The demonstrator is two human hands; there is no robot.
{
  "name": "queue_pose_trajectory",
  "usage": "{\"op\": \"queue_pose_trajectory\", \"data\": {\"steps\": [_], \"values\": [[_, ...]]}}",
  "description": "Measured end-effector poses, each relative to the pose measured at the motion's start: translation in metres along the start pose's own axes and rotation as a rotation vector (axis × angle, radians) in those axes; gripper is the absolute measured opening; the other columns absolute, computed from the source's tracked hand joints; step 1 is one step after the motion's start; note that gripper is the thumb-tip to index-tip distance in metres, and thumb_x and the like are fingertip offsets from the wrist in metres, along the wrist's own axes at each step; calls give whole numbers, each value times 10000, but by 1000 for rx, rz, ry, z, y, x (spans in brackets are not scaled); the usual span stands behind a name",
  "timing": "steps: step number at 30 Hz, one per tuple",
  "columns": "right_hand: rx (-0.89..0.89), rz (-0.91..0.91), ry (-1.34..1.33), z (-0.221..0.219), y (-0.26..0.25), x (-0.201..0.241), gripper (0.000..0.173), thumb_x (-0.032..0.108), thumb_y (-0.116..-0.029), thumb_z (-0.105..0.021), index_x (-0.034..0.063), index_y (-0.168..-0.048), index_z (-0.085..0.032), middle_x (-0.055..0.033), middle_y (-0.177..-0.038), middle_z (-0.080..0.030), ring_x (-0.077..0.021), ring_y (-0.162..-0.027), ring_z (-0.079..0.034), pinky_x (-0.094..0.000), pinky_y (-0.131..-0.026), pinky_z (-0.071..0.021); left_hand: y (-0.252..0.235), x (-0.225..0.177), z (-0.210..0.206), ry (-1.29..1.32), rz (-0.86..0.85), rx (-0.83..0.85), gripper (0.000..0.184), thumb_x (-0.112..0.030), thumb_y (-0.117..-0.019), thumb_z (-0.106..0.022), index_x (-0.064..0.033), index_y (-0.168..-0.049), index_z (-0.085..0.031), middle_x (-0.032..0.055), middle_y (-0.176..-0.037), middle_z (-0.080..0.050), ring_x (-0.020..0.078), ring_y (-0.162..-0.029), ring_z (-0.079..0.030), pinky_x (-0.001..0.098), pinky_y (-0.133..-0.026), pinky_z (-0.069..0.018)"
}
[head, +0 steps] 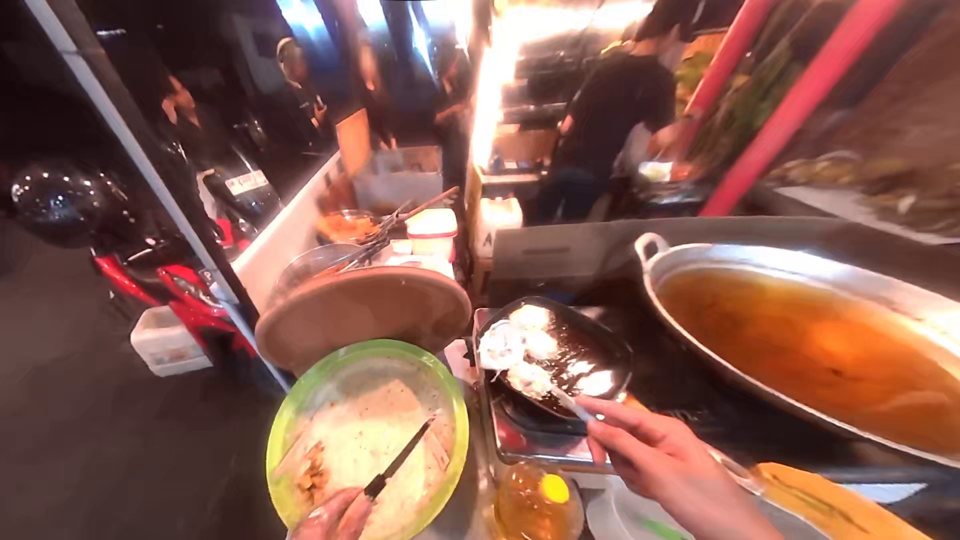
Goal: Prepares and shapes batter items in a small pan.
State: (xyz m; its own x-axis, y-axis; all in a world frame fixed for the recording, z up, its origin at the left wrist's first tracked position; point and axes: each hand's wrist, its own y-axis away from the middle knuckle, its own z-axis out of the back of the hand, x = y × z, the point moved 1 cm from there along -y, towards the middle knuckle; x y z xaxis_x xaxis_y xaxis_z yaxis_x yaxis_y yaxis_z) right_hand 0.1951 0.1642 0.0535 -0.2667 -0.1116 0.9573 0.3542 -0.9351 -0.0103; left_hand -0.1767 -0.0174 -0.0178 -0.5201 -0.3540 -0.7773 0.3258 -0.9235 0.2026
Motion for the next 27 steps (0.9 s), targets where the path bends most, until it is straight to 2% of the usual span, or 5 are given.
{"op": "queue_pose_trajectory", "data": {"steps": [3, 5, 12, 20, 27], "values": [[-98, 90, 578, 21, -14, -27, 373, 223, -1054, -475, 217, -1367, -677, 3, -900, -750, -134, -749, -701, -370, -719, -606, -34, -58, -24, -141, -82, 59, 422, -452, -1037, -547, -154, -1290, -704, 83, -1182, -730, 214, -1101, -691, 492, -1009, -531], [-108, 102, 792, 23, -20, -51, 393, 149, -1037, -470, 169, -1372, -676, -116, -1000, -759, -287, -901, -738, -544, -860, -592, -61, -93, -43, -271, -97, 109, 466, -515, -1045, -497, -213, -1358, -665, 46, -1287, -698, 197, -1205, -654, 479, -1076, -496], [-143, 104, 815, 31, -23, -99, 383, 133, -1014, -498, 187, -1330, -707, -124, -983, -749, -306, -899, -740, -514, -805, -609, -125, -137, -115, -504, -97, 129, 496, -582, -1048, -377, -320, -1391, -622, -8, -1287, -701, 185, -1204, -659, 497, -1037, -516], [-122, 52, 745, 46, -34, -114, 417, 116, -1004, -496, 208, -1365, -683, -140, -1011, -738, -323, -905, -736, -531, -784, -605, -110, -165, -128, -642, -59, 57, 495, -567, -1055, -380, -317, -1413, -611, 28, -1240, -728, 248, -1142, -695, 543, -978, -539], [2, -21, 543, 64, -49, -116, 398, 211, -1061, -452, 197, -1408, -647, -77, -1092, -756, -245, -1013, -722, -475, -971, -559, -112, -180, -133, -747, 4, 89, 499, -585, -1050, -362, -346, -1411, -607, 22, -1243, -726, 252, -1147, -693, 559, -968, -538]]}}
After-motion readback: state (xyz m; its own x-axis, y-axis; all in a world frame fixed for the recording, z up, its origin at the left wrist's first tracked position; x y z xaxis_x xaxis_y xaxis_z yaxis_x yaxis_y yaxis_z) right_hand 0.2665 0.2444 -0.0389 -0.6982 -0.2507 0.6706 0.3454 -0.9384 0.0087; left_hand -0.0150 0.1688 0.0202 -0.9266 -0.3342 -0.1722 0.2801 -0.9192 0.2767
